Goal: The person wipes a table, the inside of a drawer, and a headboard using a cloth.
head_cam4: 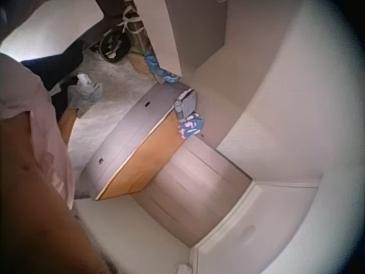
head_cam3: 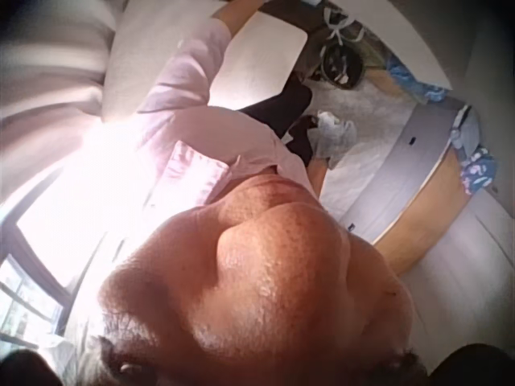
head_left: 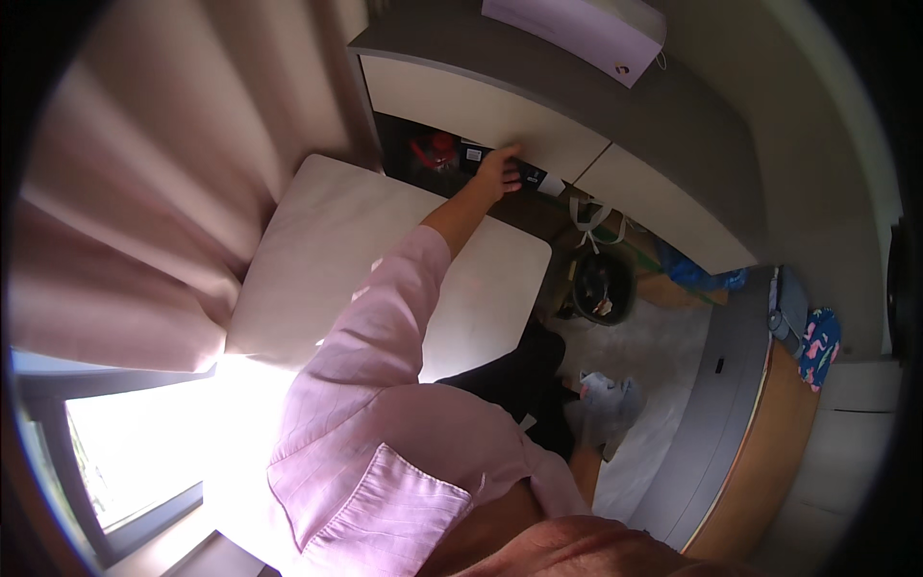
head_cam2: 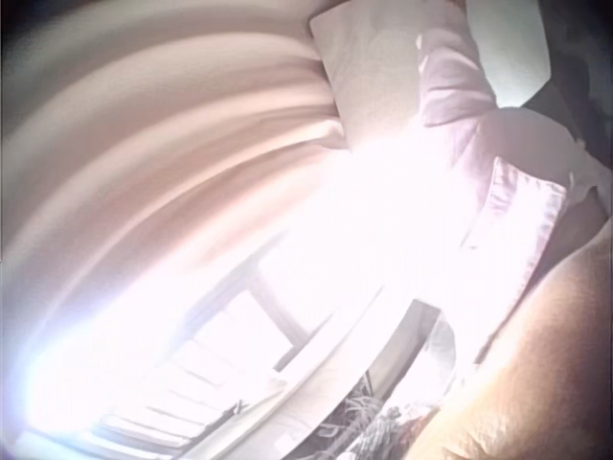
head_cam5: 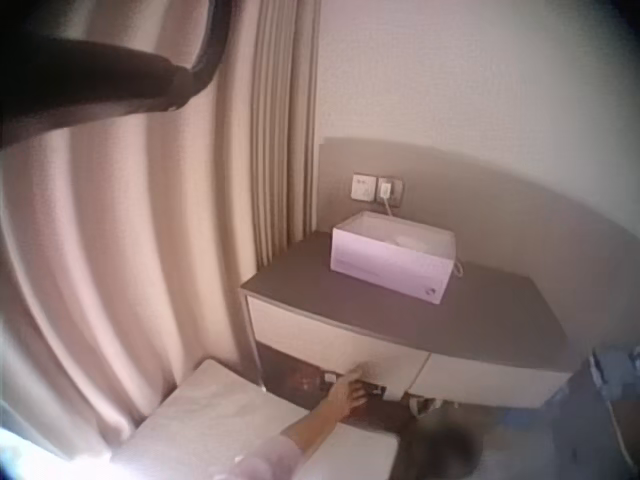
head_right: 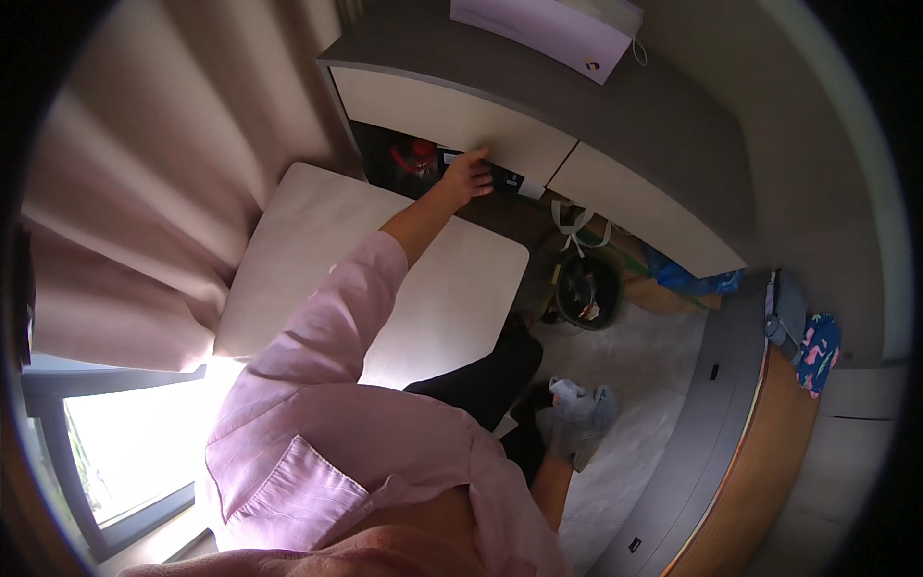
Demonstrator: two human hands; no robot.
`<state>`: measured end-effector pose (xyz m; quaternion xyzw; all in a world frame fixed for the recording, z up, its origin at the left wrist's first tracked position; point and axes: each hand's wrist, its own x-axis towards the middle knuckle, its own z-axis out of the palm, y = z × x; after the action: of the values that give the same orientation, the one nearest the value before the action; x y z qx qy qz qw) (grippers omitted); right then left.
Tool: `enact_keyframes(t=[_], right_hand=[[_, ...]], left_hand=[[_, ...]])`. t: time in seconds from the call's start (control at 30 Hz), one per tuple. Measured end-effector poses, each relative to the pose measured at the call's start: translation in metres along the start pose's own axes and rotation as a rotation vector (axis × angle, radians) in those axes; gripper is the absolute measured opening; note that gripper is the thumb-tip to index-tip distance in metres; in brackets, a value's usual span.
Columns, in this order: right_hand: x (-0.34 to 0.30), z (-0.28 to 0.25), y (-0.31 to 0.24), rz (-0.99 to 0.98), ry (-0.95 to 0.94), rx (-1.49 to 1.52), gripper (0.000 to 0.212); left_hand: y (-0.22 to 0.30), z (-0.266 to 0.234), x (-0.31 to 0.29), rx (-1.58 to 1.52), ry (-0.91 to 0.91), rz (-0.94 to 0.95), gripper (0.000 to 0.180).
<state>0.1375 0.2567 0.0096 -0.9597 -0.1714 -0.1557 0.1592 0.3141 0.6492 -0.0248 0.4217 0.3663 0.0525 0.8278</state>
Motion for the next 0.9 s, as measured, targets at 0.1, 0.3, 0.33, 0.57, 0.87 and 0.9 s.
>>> enact_keyframes(t=[0.1,0.3,0.33,0.57,0.87,0.9], right_hand=[[-0.003,0.002,-0.004,0.005,-0.016,0.028,0.02],[-0.007,0.004,-0.015,-0.008,-0.045,0.064,0.019],[-0.007,0.003,-0.015,-0.009,-0.045,0.064,0.019],[-0.007,0.004,-0.023,-0.013,-0.063,0.08,0.017],[-0.006,0.003,-0.031,-0.029,-0.076,0.111,0.016],[-0.005,0.004,-0.032,-0.031,-0.08,0.119,0.016]], left_hand=[[0.006,-0.024,0.017,-0.439,-0.269,0.169,0.052],[-0.009,-0.056,0.03,-0.355,-0.356,0.107,0.051],[-0.014,-0.057,0.024,-0.356,-0.357,0.102,0.051],[0.021,-0.065,-0.016,-0.525,-0.322,0.181,0.069],[0.038,-0.049,-0.007,-0.726,-0.365,0.17,0.07],[0.037,-0.048,-0.008,-0.706,-0.34,0.166,0.068]])
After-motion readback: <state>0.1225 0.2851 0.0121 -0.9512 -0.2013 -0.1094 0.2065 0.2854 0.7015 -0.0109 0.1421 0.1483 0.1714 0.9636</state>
